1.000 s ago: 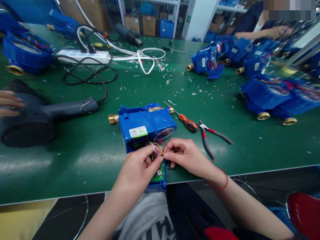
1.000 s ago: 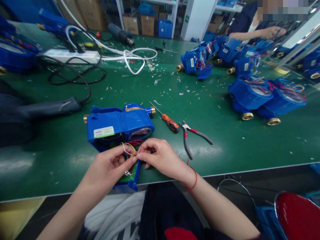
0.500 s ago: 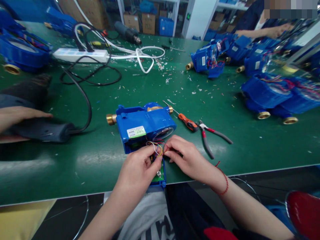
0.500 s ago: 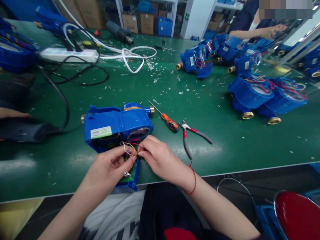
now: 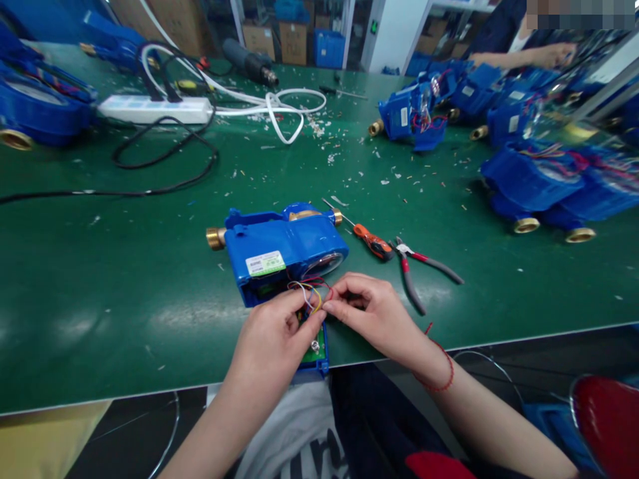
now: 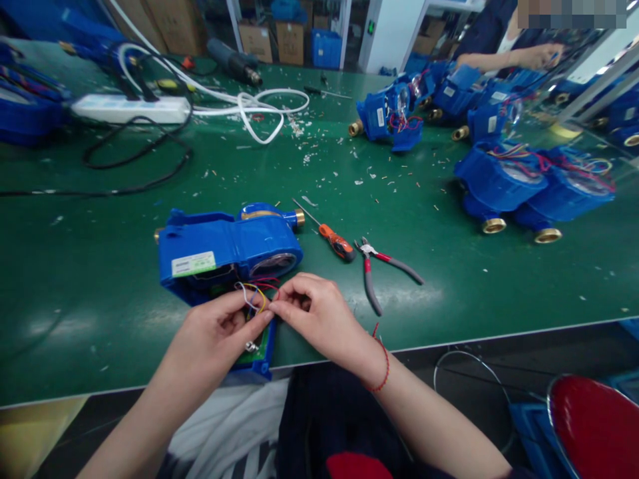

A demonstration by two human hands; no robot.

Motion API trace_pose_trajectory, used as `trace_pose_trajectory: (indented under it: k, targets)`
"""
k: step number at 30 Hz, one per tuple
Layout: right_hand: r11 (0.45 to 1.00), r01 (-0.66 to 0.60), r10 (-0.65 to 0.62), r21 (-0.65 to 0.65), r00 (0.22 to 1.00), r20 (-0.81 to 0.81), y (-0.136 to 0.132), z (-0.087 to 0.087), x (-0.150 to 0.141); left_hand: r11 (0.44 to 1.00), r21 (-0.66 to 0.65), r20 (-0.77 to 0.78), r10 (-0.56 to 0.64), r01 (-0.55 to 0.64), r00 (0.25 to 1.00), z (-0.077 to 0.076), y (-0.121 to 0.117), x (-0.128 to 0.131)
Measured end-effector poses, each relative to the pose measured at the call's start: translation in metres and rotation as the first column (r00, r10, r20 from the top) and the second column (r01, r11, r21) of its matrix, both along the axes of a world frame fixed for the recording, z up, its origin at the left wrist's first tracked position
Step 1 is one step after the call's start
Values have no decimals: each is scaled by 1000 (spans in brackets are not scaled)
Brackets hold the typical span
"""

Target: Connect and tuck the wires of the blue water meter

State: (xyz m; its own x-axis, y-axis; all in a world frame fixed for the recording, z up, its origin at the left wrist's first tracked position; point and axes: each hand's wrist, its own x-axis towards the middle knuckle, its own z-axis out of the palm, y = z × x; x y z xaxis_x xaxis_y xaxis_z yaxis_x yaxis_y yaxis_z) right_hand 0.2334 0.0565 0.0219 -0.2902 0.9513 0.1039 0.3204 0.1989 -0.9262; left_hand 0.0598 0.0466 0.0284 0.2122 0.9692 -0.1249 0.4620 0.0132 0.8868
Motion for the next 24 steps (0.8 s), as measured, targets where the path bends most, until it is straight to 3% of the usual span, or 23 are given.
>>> trace_pose_trajectory:
  k: [9, 14, 20, 24]
  targets:
    - [970, -119, 91, 213, 986, 138, 2, -3, 0, 999, 36, -11, -35, 36, 999, 0, 0, 0]
    - [939, -86, 2, 332, 969, 245, 11, 1, 12, 999, 30, -49, -23, 25, 999, 1, -1, -4]
    - [947, 68, -158, 313, 950, 270, 6, 8, 29, 1000, -3, -49, 10, -10, 999, -1, -1, -4]
    - [971, 16, -53, 240, 987, 149, -9, 4, 14, 999, -29, -3, 27, -27, 1000, -2, -2, -4]
